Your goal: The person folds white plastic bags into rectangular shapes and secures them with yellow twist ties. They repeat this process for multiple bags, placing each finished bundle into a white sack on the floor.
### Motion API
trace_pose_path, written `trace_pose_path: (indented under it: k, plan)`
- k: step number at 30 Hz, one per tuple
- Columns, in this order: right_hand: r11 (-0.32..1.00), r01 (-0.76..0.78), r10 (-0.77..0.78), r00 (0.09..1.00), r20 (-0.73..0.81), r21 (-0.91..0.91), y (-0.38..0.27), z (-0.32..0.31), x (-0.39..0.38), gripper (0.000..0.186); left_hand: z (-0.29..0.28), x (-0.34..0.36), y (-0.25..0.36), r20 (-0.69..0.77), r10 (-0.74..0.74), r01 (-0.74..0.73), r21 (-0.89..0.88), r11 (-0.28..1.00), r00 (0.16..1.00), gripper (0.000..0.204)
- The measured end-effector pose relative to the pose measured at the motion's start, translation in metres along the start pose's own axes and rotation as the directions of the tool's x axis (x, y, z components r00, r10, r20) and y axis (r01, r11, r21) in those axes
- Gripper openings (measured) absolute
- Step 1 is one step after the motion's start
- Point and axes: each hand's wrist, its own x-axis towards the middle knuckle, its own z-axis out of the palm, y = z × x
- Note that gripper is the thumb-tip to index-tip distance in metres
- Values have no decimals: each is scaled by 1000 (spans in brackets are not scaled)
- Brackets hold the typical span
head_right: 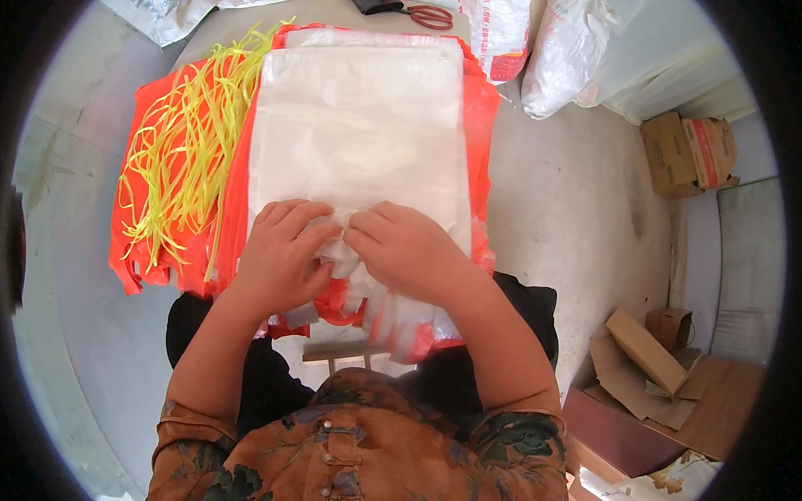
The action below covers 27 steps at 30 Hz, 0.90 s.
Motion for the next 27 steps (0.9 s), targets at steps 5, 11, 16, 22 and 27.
trace_pose_path:
  k: [5, 11, 16, 22, 27]
  plan:
    - [998, -56, 57, 997, -56, 18, -1, 1, 1, 33, 4, -2, -5, -33, 3, -2, 45, 999, 999, 42]
    - [994, -71, 65, 995, -74, -82, -8, -7, 7, 30, 9, -4, -10, -101, 18, -12, 62, 998, 995, 41]
    - [982, -148, 135, 985, -109, -118, -15, -4, 5, 34, 5, -4, -13, -116, 16, -12, 33, 999, 993, 39]
    - [953, -298, 298, 954, 15, 58, -26, -15, 11, 34, -12, -9, -20, -48, -36, 31, -83, 996, 998, 47]
    - [899, -384, 354, 920, 166, 213, -20, -29, 10, 34, -35, -17, -23, 102, -309, 322, -441, 838, 945, 49]
